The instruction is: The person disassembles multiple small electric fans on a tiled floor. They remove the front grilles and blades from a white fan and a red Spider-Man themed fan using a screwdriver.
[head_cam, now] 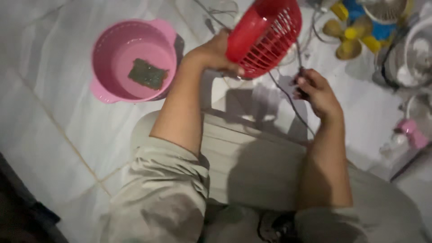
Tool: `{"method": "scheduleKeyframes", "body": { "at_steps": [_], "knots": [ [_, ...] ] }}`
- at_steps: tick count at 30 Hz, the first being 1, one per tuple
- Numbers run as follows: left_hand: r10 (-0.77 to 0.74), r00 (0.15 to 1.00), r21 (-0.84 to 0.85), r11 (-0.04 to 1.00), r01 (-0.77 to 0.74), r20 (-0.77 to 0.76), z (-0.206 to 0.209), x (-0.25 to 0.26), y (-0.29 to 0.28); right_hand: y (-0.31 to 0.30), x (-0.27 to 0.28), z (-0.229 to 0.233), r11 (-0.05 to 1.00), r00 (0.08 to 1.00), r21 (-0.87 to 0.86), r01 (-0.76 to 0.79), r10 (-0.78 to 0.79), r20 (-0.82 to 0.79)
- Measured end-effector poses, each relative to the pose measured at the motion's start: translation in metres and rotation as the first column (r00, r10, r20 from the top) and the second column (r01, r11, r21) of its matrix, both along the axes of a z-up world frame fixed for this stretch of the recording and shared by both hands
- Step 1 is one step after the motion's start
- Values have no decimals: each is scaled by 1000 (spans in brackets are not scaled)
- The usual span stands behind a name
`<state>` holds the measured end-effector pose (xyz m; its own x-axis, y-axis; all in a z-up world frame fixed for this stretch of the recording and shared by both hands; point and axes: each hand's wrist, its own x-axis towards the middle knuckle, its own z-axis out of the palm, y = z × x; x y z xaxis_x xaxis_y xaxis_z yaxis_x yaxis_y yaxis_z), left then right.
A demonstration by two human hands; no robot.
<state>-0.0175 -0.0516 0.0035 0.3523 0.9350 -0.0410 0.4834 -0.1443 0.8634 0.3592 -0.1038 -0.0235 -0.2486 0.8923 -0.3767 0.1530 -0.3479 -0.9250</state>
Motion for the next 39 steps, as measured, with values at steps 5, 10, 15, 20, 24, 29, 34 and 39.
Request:
{"method": "scheduleKeyframes", "body": {
  "at_steps": [5,10,15,20,24,29,34,39],
  "knots": [
    [213,940,102,963,-248,267,-2,26,-25,-8,-11,12,988,994,-113,-105,103,-25],
    [362,875,261,854,-449,320,-20,37,-6,-11,-6,29,938,872,-51,-342,337,355],
    [527,729,117,770,-627,437,-50,0,29,-1,15,-17,976,878,78,-204,147,456],
    [585,434,-403,801,-444,685,-47,-14,30,0,32,-93,979,476,89,186,-169,863],
    [719,357,-536,688,-490,597,-54,-13,41,-11,26,-123,938,354,209,275,-301,885],
    [838,352,-364,508,-780,417,-34,8,52,-3,-38,-57,769,778,629,113,-463,425],
    [619,651,171,654,-737,438,-2,87,-3,-26,-148,-2,383,910,920,-78,-349,223],
    [364,888,556,692,-460,283,1,185,-55,16,-147,-54,739,691,221,636,-419,-589]
  ]
}}
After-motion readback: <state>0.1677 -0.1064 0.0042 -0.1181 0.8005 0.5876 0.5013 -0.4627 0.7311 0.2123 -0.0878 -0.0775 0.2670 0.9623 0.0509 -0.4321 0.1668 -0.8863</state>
